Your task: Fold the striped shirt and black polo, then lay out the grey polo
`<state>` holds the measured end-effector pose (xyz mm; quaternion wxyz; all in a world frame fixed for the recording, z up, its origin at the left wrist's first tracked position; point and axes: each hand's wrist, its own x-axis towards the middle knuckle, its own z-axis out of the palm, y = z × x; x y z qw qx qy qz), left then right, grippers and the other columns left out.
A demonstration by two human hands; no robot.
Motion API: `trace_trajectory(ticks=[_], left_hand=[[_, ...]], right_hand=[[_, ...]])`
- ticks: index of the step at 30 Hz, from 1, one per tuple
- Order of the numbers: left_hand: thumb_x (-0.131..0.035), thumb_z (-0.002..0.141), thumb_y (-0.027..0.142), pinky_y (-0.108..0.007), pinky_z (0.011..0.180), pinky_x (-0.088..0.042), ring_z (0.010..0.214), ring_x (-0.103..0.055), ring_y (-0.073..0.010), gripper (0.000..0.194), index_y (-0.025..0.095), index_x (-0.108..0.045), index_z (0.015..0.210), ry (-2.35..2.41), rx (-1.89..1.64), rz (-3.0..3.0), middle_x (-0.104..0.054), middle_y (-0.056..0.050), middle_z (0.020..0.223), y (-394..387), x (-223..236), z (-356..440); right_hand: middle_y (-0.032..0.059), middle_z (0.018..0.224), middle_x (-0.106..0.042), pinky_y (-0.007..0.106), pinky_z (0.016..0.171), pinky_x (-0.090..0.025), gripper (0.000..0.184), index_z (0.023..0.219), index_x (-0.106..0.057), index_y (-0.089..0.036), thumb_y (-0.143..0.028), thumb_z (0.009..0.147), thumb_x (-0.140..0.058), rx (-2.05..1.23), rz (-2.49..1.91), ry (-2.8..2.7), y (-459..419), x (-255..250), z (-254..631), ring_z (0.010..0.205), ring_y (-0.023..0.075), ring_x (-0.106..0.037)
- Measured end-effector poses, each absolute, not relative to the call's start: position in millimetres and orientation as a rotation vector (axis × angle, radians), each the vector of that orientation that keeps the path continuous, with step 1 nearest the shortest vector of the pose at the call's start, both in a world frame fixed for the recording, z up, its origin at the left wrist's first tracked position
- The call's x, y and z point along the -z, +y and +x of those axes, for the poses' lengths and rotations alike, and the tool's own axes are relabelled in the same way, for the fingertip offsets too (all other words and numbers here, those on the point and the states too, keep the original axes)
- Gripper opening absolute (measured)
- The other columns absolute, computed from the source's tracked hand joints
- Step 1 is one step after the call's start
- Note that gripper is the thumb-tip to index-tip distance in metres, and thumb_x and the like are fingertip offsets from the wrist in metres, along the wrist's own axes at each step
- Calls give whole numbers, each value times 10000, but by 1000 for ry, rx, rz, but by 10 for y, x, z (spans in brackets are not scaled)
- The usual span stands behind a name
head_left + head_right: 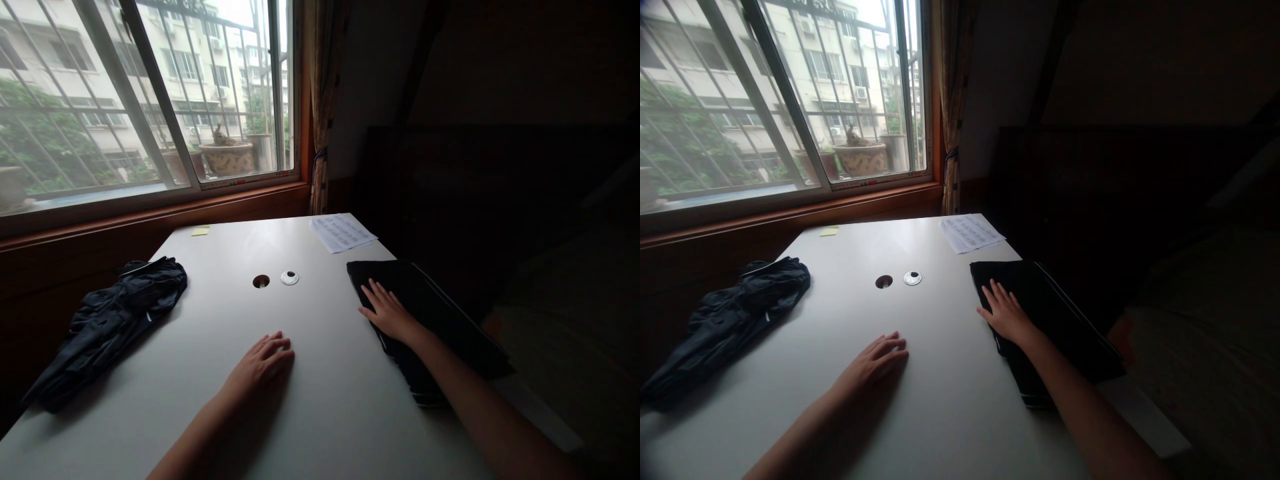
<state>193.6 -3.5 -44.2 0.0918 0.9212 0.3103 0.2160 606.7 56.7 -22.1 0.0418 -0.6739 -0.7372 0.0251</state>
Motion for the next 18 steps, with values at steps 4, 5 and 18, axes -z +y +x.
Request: trace_trajectory(ticks=[4, 5, 18], left_hand=[[-539, 988, 272, -494, 1159, -420, 1390, -498, -280, 370, 301, -600, 1351, 931, -665, 2727, -627, -86, 1387, -38, 463, 1931], [-538, 987, 270, -495, 1160, -418, 1394, -494, -282, 374, 301, -596, 1355, 930, -662, 2727, -622, -87, 1393, -41, 462, 1930], [-526, 992, 257, -513, 1154, -422, 1400, -486, -280, 376, 300, -587, 1360, 922, -619, 2741, -609, -85, 1411, -47, 438, 1932]], right_hand=[[70, 1672, -192, 531, 1234, -218, 744, 1594, -286, -252, -641, 962, -341, -27, -2023, -2267, 150, 233, 6055, 1540, 285, -175], [65, 1667, -208, 531, 1234, -226, 744, 1597, -279, -260, -644, 963, -340, -13, -2020, -2255, 53, 243, 6051, 1537, 285, -189], [0, 1667, -201, 487, 1247, -248, 720, 1623, -167, -297, -644, 996, -236, -298, -1910, -2134, -307, 73, 6265, 1536, 239, -186]])
